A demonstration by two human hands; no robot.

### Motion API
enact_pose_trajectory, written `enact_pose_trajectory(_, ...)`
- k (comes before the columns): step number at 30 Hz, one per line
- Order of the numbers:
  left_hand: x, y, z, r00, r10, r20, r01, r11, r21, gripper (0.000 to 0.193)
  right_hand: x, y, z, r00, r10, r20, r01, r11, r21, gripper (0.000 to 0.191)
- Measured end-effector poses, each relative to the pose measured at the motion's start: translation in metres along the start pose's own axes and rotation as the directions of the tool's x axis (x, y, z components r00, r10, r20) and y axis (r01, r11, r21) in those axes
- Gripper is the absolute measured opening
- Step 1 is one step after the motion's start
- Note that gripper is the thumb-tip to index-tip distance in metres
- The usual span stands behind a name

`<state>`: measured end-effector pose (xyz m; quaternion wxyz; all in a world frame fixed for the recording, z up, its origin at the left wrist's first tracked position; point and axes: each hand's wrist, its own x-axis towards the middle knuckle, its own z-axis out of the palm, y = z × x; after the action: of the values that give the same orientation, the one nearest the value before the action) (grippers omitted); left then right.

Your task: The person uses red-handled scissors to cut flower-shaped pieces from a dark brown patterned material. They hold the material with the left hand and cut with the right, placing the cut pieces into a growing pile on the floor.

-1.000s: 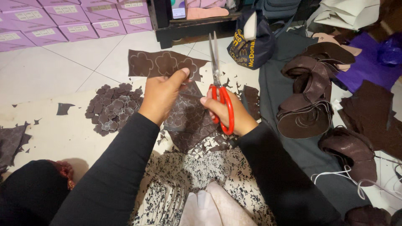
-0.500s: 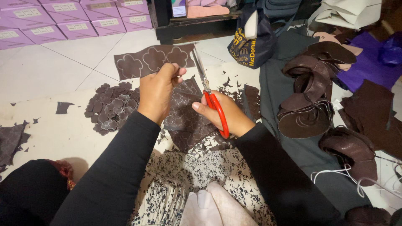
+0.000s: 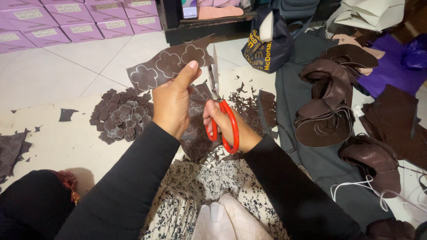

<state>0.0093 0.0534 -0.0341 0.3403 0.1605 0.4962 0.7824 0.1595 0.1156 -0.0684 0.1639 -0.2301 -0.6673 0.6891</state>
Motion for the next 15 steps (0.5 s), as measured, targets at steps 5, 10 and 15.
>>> enact_pose_trajectory(5,-0.007,-0.001,0.007,0.999,0.038,-0.031,-0.038,0.999,0.003,0.038,-0.004,-0.002,0.006,1.000,0.009,-0.030,-0.012,0.995,-0.102,0.058)
enact_pose_trajectory(10,-0.008,0.002,0.010,0.994,0.026,-0.105,-0.030,0.999,-0.034,0.039,-0.007,-0.002,0.013,0.998,-0.009,-0.058,0.001,0.991,-0.137,0.063)
enact_pose_trajectory(15,-0.008,0.001,0.008,0.993,0.003,-0.122,-0.003,1.000,0.004,0.040,-0.003,0.001,0.014,0.996,0.079,-0.033,-0.081,0.994,-0.075,0.061)
